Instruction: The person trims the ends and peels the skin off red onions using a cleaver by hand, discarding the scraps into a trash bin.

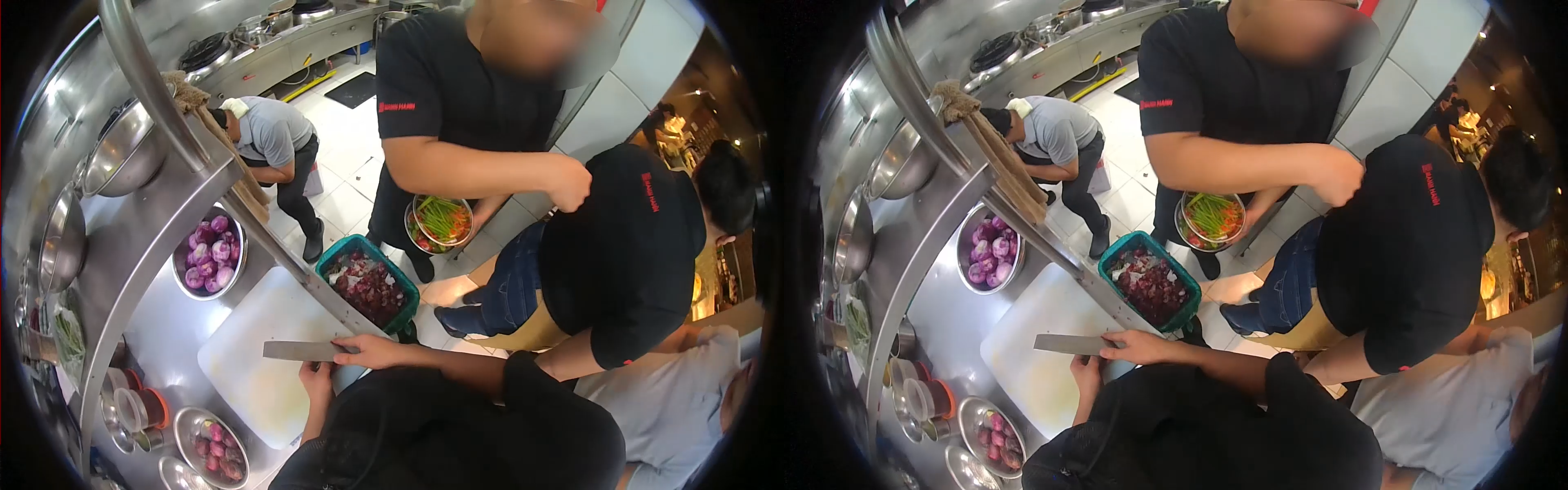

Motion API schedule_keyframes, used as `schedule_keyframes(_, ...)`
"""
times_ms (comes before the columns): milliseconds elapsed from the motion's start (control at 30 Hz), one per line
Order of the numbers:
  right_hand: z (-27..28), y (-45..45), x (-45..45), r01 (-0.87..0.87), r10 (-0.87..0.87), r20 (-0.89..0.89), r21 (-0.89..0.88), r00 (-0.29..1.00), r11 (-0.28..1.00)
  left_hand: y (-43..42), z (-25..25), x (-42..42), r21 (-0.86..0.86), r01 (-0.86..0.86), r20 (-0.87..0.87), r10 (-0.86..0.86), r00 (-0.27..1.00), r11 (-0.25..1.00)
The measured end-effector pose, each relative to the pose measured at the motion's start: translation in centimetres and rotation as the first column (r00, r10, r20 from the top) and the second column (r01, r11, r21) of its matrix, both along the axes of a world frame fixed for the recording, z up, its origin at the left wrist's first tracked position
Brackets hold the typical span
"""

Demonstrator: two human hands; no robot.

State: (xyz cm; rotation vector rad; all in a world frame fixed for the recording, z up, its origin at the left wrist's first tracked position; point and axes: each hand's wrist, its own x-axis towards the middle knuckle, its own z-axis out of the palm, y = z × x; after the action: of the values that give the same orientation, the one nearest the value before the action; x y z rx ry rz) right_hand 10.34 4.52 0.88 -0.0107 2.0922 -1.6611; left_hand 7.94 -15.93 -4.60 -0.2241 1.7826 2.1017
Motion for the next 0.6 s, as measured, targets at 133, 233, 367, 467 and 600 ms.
schedule_keyframes(133,0.1,0.1,0.0,-0.022,0.022,-0.068,0.005,0.997,1.0,0.1,-0.5,0.1,0.025,-0.002,0.024,0.002,1.0,1.0)
schedule_keyframes(233,-0.5,0.1,0.3,-0.014,0.021,-0.114,0.064,0.993,0.998,-0.4,-2.0,-0.2,0.038,-0.003,-0.008,0.003,1.0,0.999)
schedule_keyframes(367,-0.8,0.0,0.3,-0.023,0.032,-0.106,0.083,0.994,0.996,-0.4,-2.0,-0.2,0.011,-0.018,0.01,0.018,1.0,1.0)
schedule_keyframes(467,-0.6,0.0,0.2,-0.029,0.036,-0.088,0.082,0.995,0.996,-0.5,-1.3,-0.1,-0.022,0.036,-0.052,-0.037,0.998,0.999)
schedule_keyframes(600,-0.7,-0.6,0.2,0.024,-0.022,-0.069,0.03,0.997,0.999,-0.3,-1.0,0.2,-0.044,-0.031,0.0,0.031,1.0,0.999)
